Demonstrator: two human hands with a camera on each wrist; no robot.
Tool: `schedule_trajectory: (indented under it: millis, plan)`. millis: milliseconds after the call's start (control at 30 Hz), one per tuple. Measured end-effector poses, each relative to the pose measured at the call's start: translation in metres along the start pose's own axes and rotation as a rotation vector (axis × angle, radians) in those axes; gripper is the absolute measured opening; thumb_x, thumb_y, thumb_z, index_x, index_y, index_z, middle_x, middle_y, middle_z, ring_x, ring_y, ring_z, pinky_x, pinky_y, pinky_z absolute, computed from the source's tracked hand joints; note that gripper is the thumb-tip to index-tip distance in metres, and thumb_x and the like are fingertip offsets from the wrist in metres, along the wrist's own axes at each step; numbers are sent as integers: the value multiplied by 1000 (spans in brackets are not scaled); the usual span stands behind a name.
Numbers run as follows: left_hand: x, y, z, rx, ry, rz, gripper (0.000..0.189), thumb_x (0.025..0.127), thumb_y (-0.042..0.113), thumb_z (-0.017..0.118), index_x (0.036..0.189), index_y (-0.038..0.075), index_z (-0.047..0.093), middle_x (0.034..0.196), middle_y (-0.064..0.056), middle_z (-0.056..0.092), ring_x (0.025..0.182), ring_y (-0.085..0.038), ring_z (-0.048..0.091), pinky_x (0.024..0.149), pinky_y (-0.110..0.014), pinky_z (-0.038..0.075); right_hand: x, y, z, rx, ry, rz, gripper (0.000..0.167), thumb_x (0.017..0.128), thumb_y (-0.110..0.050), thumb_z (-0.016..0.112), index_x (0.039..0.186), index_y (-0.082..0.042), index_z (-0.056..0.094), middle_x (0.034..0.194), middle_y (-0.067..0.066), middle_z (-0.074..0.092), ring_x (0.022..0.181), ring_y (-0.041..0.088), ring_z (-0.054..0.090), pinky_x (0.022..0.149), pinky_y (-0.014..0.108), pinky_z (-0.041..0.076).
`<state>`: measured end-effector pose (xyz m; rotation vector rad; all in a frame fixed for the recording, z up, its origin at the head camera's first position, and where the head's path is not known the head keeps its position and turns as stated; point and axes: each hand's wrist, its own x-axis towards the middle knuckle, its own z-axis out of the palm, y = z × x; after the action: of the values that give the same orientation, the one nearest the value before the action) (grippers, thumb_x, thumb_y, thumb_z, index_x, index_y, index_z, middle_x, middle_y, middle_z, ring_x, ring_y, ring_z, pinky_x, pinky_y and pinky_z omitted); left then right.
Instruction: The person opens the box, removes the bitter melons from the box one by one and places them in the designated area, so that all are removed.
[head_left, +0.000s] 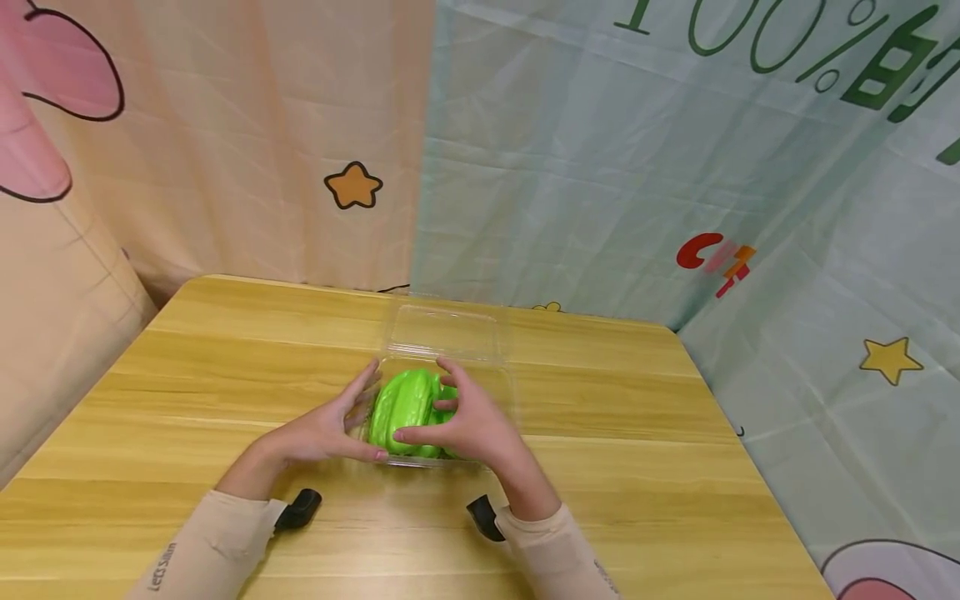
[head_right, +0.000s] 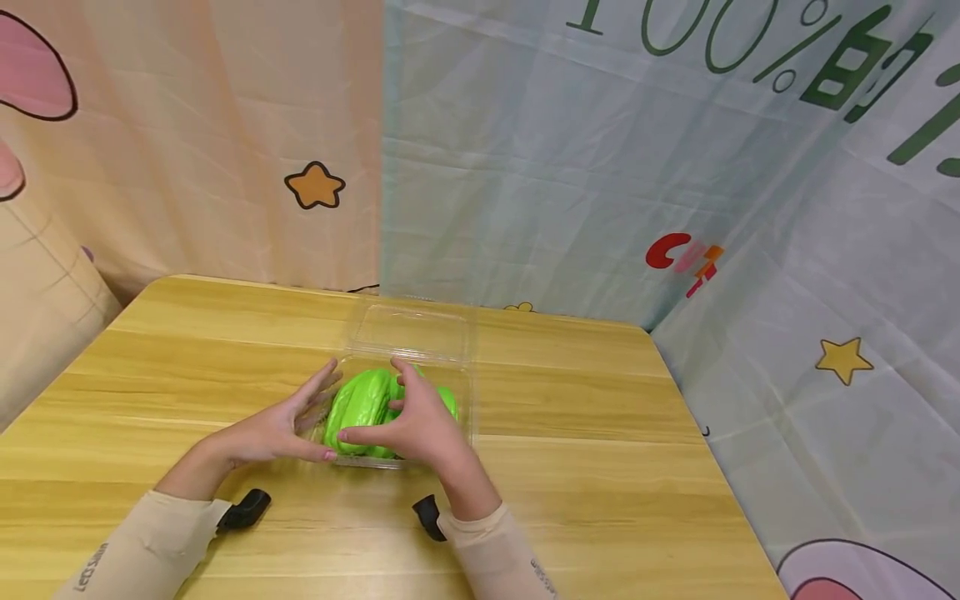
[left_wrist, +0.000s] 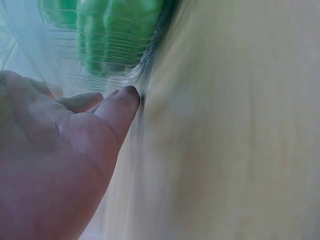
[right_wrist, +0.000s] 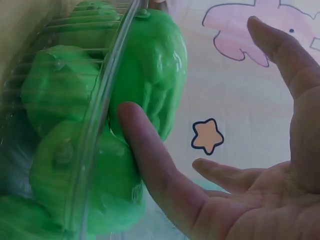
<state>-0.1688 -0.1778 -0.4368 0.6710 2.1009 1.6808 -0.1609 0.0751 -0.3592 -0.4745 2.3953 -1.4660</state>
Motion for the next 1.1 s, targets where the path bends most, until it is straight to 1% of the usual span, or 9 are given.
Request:
schedule_trajectory:
  millis: [100,333,533,633,700,900,1000,1100]
  plan:
    - [-1,-1,0,3,0,-11,130,84,16,84,158,18,-22,165,-22,-14,147,-50,7,115,-57,16,3,-1,6,-45,5,-3,113,72,-37,92,160,-11,25,151,21,42,123,36,58,96,44,52]
    - [-1,2,2,-21,-3,-13,130,84,14,84,158,17,-22,164,-21,-17,147,-49,5,115,-57,19,7,1,15,-157,16,-29,113,74,-45,90,159,-6,25,141,10,51,118,22,57,98,42,49]
    - [-1,2,1,-24,-1,-16,130,84,14,85,158,17,-22,164,-21,-16,147,-49,6,115,-57,18,11,2,23,-226,49,-45,110,77,-48,87,158,-5,26,141,13,53,121,26,55,100,47,47]
    - [0,1,1,-29,-2,-14,131,84,14,85,158,17,-23,164,-21,-16,148,-48,4,115,-56,18,12,4,27,-249,60,-53,109,77,-47,87,158,-5,27,142,13,53,122,27,55,101,48,46]
    - [0,1,1,-33,-6,-12,131,84,13,85,158,17,-23,164,-20,-17,148,-48,4,115,-56,18,13,4,29,-256,66,-65,108,77,-45,88,157,-4,28,141,12,54,122,26,55,101,47,46]
    - [1,1,1,-42,-18,-11,130,85,13,83,157,18,-25,164,-19,-20,147,-49,1,114,-57,19,14,3,32,-324,81,-99,100,76,-37,91,153,-5,37,143,9,53,129,27,51,106,45,43]
    - [1,1,1,-46,-16,-14,130,85,12,83,157,19,-24,164,-20,-20,147,-49,1,114,-57,20,13,2,32,-322,89,-102,98,75,-38,91,153,-7,39,144,8,53,129,27,51,105,45,43]
    - [0,1,1,-33,-4,-17,130,84,13,84,158,19,-23,164,-20,-18,148,-49,2,115,-57,18,12,2,29,-269,90,-100,97,76,-38,90,153,-9,40,142,6,53,122,25,55,97,41,50]
